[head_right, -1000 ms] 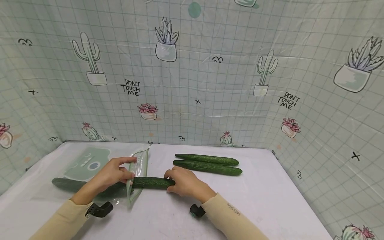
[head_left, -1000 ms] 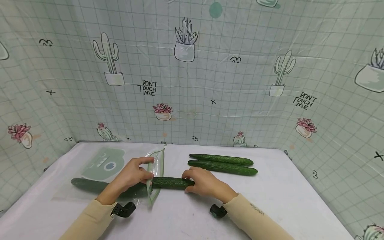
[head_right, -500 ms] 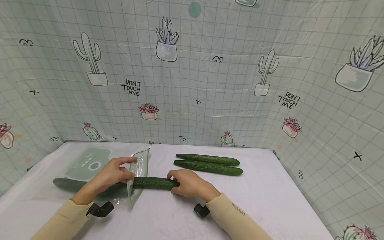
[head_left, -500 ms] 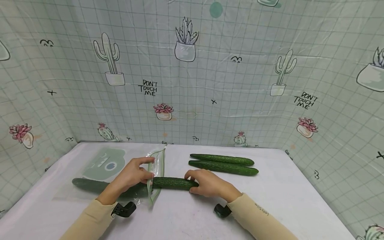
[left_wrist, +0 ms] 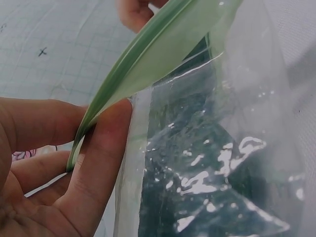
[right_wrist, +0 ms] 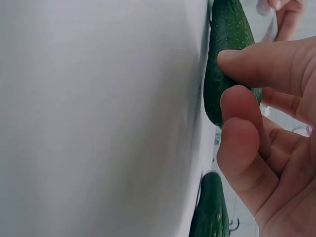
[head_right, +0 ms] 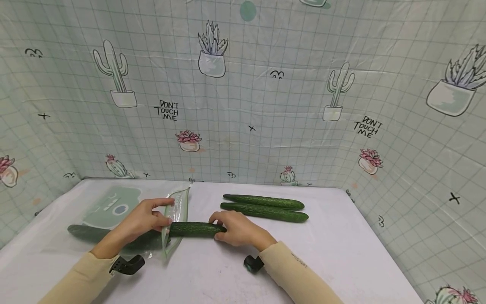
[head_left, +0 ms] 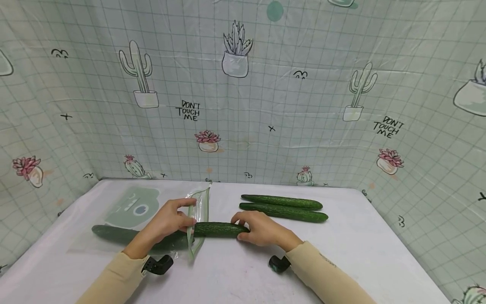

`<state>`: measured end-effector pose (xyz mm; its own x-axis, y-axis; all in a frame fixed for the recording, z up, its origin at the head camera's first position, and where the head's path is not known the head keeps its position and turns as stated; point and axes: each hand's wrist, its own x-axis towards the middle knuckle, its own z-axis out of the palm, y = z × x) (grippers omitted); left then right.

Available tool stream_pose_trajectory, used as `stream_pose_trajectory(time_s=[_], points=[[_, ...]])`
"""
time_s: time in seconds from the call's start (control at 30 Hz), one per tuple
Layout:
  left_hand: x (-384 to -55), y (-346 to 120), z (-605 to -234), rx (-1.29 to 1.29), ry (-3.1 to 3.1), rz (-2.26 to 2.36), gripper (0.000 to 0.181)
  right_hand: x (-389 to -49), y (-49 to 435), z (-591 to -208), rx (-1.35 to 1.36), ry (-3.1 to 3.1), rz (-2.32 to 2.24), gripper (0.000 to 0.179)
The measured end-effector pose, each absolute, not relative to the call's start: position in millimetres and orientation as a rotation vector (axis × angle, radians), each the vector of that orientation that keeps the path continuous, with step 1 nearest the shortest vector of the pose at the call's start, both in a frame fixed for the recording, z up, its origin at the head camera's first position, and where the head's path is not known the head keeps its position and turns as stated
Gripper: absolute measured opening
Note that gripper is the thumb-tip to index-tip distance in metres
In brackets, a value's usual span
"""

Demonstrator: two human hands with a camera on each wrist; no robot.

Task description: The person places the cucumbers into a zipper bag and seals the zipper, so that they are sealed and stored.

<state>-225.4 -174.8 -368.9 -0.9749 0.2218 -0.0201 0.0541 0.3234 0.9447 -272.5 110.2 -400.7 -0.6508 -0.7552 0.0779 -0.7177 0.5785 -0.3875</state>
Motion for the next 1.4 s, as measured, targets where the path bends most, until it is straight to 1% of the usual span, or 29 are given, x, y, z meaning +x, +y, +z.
stream_pose_trajectory(time_s=[0.4, 0.77, 0.83, 1.07, 1.4], points=[[-227.1, -175.6, -368.9, 0.236, 2.429, 1.736, 0.064, -277.4, 58.3, -400.1, -1.368, 2.663, -0.635, 0.034], [-226.8, -177.1, -367.5, 0.232, 2.443, 1.719, 0.065, -283.1, 22.8, -402.6, -1.321, 2.576, -0.7, 0.033], [-226.8, -177.7, -366.6, 0.233, 2.458, 1.711, 0.065, -283.4, 20.7, -402.2, -1.305, 2.558, -0.721, 0.032], [-227.5, -177.8, -365.7, 0.23, 2.458, 1.714, 0.065, -284.0, 28.3, -403.9, -1.046, 2.422, -0.936, 0.03], [-227.4, -178.3, -365.5, 0.219, 2.433, 1.744, 0.064, -284.6, 43.3, -405.5, -1.066, 2.416, -0.918, 0.027]])
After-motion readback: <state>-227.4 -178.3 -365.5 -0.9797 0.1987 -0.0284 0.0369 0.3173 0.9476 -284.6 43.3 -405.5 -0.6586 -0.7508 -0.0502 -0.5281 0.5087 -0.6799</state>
